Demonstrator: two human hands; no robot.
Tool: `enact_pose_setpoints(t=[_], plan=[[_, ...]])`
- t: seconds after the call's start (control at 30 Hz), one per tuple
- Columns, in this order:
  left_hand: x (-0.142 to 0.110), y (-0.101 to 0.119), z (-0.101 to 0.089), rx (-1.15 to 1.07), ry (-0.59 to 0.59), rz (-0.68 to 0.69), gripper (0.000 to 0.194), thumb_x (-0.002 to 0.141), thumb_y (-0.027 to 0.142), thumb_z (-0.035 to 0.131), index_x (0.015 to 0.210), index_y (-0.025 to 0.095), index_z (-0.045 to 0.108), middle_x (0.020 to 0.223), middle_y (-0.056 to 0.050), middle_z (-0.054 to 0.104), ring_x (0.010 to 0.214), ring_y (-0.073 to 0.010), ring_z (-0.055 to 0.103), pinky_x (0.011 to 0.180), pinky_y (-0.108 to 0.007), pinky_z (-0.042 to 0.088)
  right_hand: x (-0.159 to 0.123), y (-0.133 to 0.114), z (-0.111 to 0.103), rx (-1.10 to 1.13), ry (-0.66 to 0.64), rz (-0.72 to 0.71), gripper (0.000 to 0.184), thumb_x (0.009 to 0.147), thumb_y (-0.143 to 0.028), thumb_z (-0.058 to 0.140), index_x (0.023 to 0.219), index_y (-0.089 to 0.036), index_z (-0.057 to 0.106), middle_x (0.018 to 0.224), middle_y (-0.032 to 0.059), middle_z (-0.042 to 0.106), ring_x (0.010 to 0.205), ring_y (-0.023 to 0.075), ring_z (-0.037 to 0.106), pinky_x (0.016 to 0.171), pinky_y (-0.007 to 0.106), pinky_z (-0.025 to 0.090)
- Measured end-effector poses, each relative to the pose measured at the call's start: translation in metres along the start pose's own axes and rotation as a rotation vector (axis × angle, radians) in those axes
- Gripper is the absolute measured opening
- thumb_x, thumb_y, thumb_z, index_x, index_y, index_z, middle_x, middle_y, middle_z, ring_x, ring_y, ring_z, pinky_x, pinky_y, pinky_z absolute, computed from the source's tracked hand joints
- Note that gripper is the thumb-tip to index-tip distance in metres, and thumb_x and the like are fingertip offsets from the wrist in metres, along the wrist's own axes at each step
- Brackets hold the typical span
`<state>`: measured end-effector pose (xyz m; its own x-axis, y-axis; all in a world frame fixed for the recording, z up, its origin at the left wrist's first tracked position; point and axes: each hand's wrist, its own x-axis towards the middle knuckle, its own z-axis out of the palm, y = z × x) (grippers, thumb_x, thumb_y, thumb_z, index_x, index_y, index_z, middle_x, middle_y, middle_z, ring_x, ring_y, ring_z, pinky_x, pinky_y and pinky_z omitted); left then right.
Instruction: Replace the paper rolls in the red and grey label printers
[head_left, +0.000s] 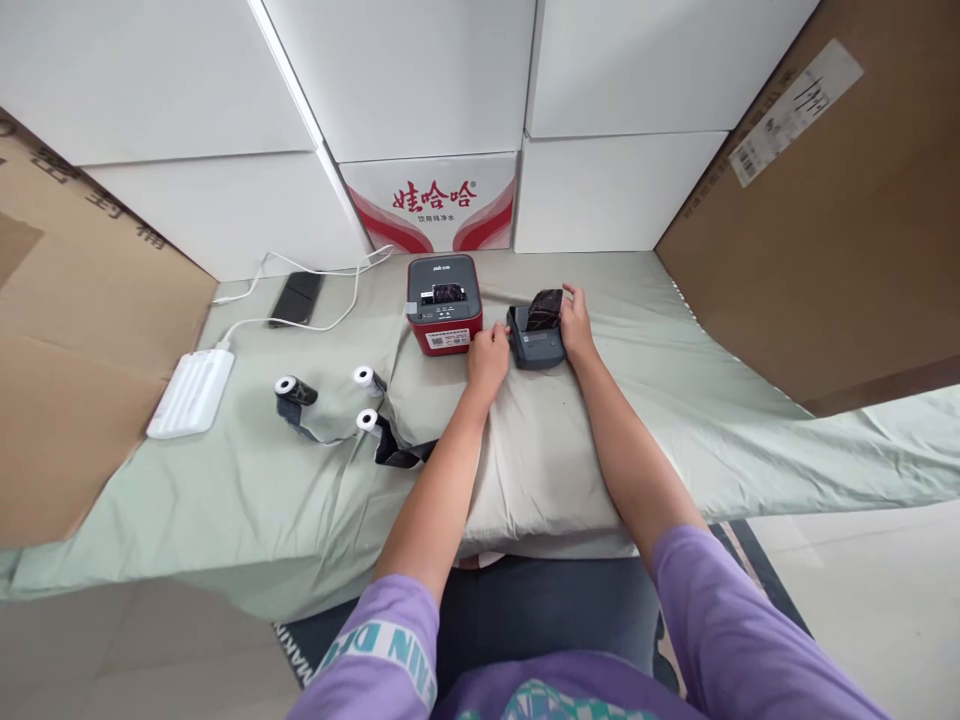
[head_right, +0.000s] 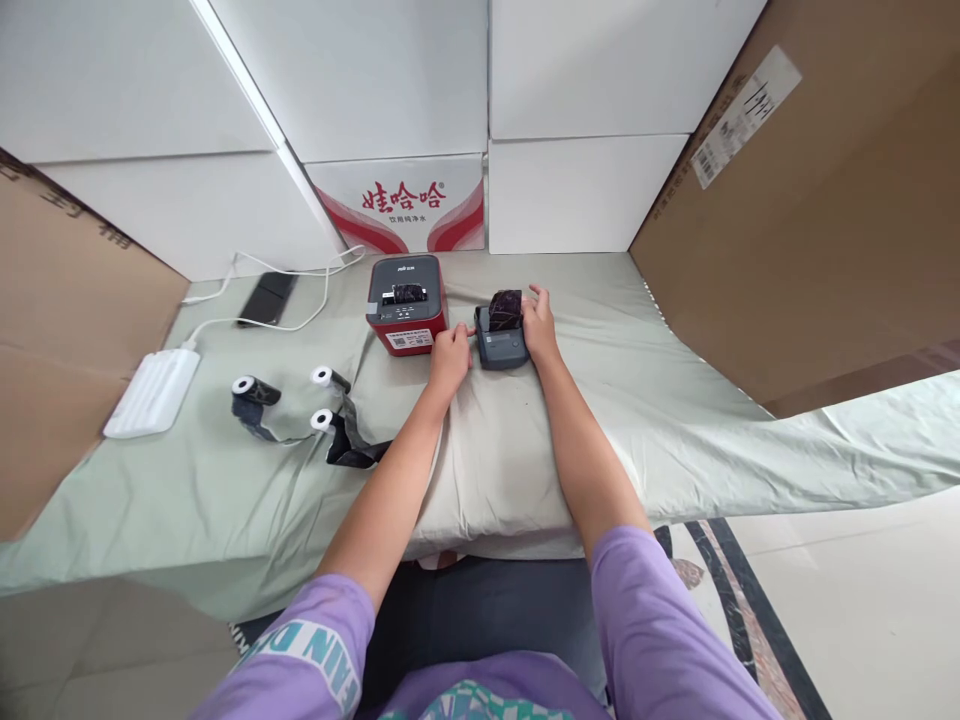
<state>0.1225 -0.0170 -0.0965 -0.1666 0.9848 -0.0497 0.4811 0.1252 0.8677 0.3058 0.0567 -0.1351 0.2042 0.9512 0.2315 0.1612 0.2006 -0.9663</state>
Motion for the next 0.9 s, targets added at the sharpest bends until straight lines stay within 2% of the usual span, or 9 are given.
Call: enact_pose_setpoints(t=[0.1,0.2,0.5,0.63,0.73,0.9], plan=[[0.0,0.004,-0.001,-0.019,-0.001,-0.023,0.052,0.103,0.044,0.034,0.112,0.019,0.079,0.101,-0.012,0.08,0.1,-0.0252,0.073,0.086,-0.032,0.049,0.001,0.002,-0.001,-0.002,-0.014,0.004,0.069,0.085,-0.075,0.05,0.135,-0.028,0.043,0.093,0.0026,0.066,0.093,0.0238,0.065,0.105,0.051,0.048],[-0.002,0.007,-0.002,0.012,0.01,-0.04,0.05,0.102,0.042,0.035,0.109,0.021,0.08,0.111,-0.014,0.079,0.106,-0.0274,0.072,0.089,-0.034,0.048,0.001,0.002,0.0,-0.012,-0.009,-0.006,0.067,0.086,-0.074,0.052,0.134,-0.028,0.044,0.092,0.0021,0.066,0.092,0.0234,0.064,0.104,0.051,0.049],[-0.004,0.006,-0.001,0.027,0.023,-0.027,0.048,0.102,0.04,0.036,0.108,0.022,0.079,0.116,-0.014,0.078,0.111,-0.0297,0.071,0.09,-0.035,0.048,-0.002,-0.006,0.0,-0.041,-0.002,0.009,0.066,0.084,-0.075,0.052,0.128,-0.026,0.047,0.103,0.0055,0.07,0.104,0.0247,0.066,0.109,0.049,0.047],[-0.011,0.006,0.0,0.062,0.022,0.003,0.046,0.103,0.039,0.036,0.111,0.025,0.079,0.107,-0.011,0.08,0.104,-0.0274,0.072,0.086,-0.032,0.049,0.0,-0.001,0.001,-0.002,-0.008,0.006,0.064,0.082,-0.074,0.053,0.125,-0.026,0.048,0.109,0.0066,0.07,0.108,0.0249,0.066,0.108,0.048,0.048],[-0.018,0.009,-0.001,0.096,0.046,0.034,0.045,0.104,0.038,0.036,0.111,0.026,0.079,0.101,-0.01,0.08,0.103,-0.0266,0.072,0.087,-0.031,0.05,0.002,0.003,0.001,-0.008,0.006,-0.009,0.061,0.083,-0.073,0.052,0.123,-0.026,0.05,0.106,0.0057,0.07,0.104,0.0242,0.067,0.106,0.048,0.05],[-0.02,0.01,0.001,0.115,0.064,0.014,0.041,0.098,0.025,0.046,0.131,0.02,0.071,0.119,-0.013,0.077,0.111,-0.0272,0.071,0.094,-0.032,0.05,0.002,0.005,0.001,-0.045,0.033,-0.007,0.06,0.087,-0.073,0.047,0.122,-0.024,0.053,0.095,0.005,0.069,0.092,0.0233,0.066,0.097,0.048,0.054]])
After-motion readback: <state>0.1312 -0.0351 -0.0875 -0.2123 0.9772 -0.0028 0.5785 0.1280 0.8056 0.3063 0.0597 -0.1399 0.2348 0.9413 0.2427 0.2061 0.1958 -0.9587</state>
